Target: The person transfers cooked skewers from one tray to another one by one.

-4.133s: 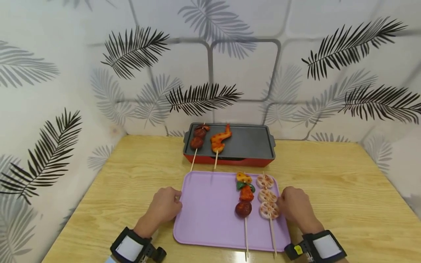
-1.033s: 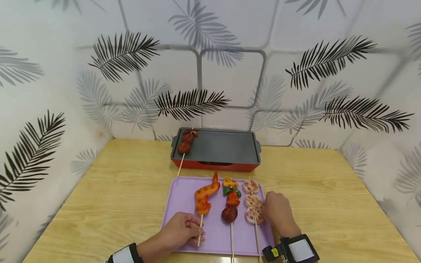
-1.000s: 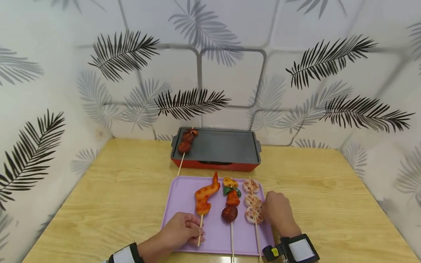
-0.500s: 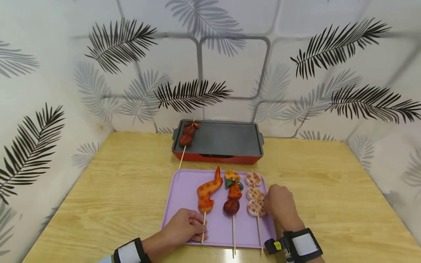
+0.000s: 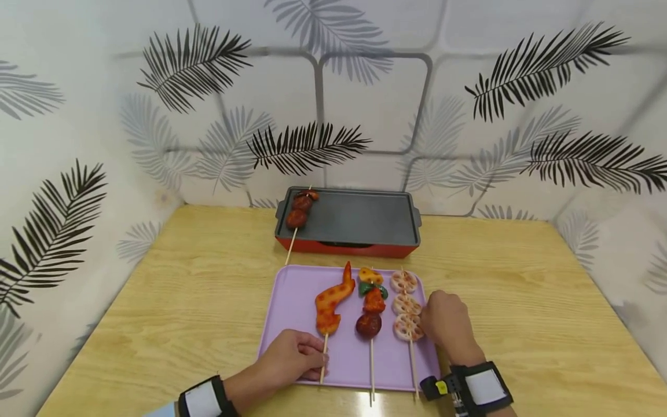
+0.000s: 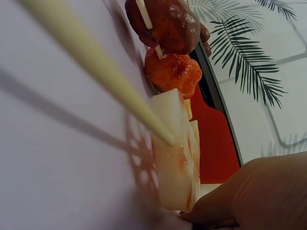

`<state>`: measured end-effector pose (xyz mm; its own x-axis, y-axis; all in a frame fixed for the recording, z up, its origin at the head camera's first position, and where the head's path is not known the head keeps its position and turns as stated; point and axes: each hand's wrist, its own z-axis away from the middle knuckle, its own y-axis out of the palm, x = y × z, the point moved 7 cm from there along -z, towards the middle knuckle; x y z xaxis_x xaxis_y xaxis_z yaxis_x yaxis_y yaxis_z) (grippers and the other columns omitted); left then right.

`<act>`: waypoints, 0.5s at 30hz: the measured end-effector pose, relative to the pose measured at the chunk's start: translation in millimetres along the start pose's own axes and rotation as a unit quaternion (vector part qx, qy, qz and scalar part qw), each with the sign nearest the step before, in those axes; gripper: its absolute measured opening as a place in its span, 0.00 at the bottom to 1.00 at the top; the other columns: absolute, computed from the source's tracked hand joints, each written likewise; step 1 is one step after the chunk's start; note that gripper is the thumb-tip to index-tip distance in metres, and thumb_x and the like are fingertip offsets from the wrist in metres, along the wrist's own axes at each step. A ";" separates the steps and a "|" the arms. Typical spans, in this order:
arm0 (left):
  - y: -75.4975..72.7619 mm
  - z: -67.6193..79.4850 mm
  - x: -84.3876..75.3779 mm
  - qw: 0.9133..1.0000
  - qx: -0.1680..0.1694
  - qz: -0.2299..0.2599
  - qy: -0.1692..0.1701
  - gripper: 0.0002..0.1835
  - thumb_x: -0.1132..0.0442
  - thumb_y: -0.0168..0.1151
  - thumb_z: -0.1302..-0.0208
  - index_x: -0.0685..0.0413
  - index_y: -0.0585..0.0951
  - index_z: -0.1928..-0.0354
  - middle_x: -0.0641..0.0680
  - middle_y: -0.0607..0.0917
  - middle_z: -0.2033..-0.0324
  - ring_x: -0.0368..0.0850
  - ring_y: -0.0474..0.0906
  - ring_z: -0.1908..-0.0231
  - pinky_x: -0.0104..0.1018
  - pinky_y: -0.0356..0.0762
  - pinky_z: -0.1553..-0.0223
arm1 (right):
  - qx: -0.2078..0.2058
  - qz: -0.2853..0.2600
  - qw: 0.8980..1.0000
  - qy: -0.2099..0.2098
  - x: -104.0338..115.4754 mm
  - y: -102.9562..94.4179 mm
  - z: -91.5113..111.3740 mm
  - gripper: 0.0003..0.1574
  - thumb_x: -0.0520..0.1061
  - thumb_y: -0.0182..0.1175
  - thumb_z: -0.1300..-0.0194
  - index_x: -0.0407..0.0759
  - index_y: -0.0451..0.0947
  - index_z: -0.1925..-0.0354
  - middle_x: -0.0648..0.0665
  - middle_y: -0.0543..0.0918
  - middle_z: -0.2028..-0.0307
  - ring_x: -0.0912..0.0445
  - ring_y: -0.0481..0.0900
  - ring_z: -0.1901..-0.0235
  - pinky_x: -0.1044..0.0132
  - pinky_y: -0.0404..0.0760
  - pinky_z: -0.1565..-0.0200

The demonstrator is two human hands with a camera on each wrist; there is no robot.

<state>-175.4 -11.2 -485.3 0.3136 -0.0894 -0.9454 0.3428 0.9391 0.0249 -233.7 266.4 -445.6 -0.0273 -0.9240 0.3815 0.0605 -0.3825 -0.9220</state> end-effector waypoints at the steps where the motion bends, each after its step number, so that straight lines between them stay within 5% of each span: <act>1: -1.2 0.1 -1.0 1.000 -0.003 -0.006 0.002 0.08 0.72 0.66 0.42 0.71 0.81 0.62 0.55 0.84 0.75 0.44 0.83 0.77 0.37 0.83 0.72 | -0.003 0.001 1.000 -0.002 0.0 -0.4 0.0 0.12 0.37 0.56 0.39 0.37 0.76 0.79 0.47 0.73 0.83 0.54 0.70 0.82 0.63 0.68 0.80; 5: -11.9 -2.0 -11.1 0.997 -0.018 -0.070 0.030 0.09 0.66 0.65 0.39 0.69 0.84 0.68 0.56 0.85 0.79 0.42 0.83 0.80 0.35 0.82 0.76 | -0.010 0.003 1.000 -0.007 0.9 -2.0 0.0 0.12 0.37 0.56 0.40 0.38 0.75 0.80 0.47 0.73 0.84 0.54 0.70 0.83 0.63 0.67 0.81; 7: -25.5 -5.0 -24.7 0.987 -0.044 -0.134 0.072 0.10 0.64 0.64 0.38 0.66 0.85 0.72 0.53 0.84 0.82 0.39 0.80 0.83 0.33 0.80 0.79 | -0.007 0.003 1.000 -0.004 1.1 -1.9 0.0 0.12 0.37 0.55 0.40 0.37 0.75 0.80 0.47 0.73 0.84 0.54 0.70 0.83 0.63 0.68 0.80; 9: -45.8 -8.6 -43.7 0.968 -0.096 -0.191 0.131 0.10 0.64 0.64 0.38 0.63 0.86 0.72 0.49 0.83 0.83 0.37 0.79 0.84 0.31 0.78 0.80 | -0.004 0.003 1.000 0.000 0.8 -1.0 0.0 0.12 0.37 0.55 0.40 0.37 0.76 0.79 0.47 0.73 0.83 0.54 0.71 0.82 0.63 0.68 0.80; 13: -94.7 -18.9 -85.3 0.909 -0.240 -0.267 0.213 0.06 0.63 0.64 0.39 0.56 0.86 0.71 0.46 0.82 0.81 0.36 0.76 0.83 0.31 0.72 0.80 | 0.002 0.004 1.000 -0.001 -0.6 0.4 -0.3 0.11 0.37 0.56 0.39 0.36 0.77 0.77 0.47 0.74 0.82 0.54 0.71 0.81 0.63 0.69 0.80; 15: -113.4 -30.4 -98.2 0.902 -0.271 -0.262 0.211 0.06 0.62 0.63 0.38 0.56 0.86 0.68 0.48 0.83 0.78 0.37 0.78 0.82 0.32 0.72 0.80 | 0.002 0.006 1.000 -0.002 -1.6 -0.3 -0.5 0.11 0.38 0.56 0.39 0.35 0.78 0.76 0.46 0.75 0.82 0.54 0.72 0.81 0.63 0.69 0.79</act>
<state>-272.1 -98.8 -405.2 -0.1700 -0.5412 -0.8235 -0.1736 0.8391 -0.5155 -234.3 268.0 -446.0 -0.0227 -0.9285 0.3707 0.0645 -0.3714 -0.9262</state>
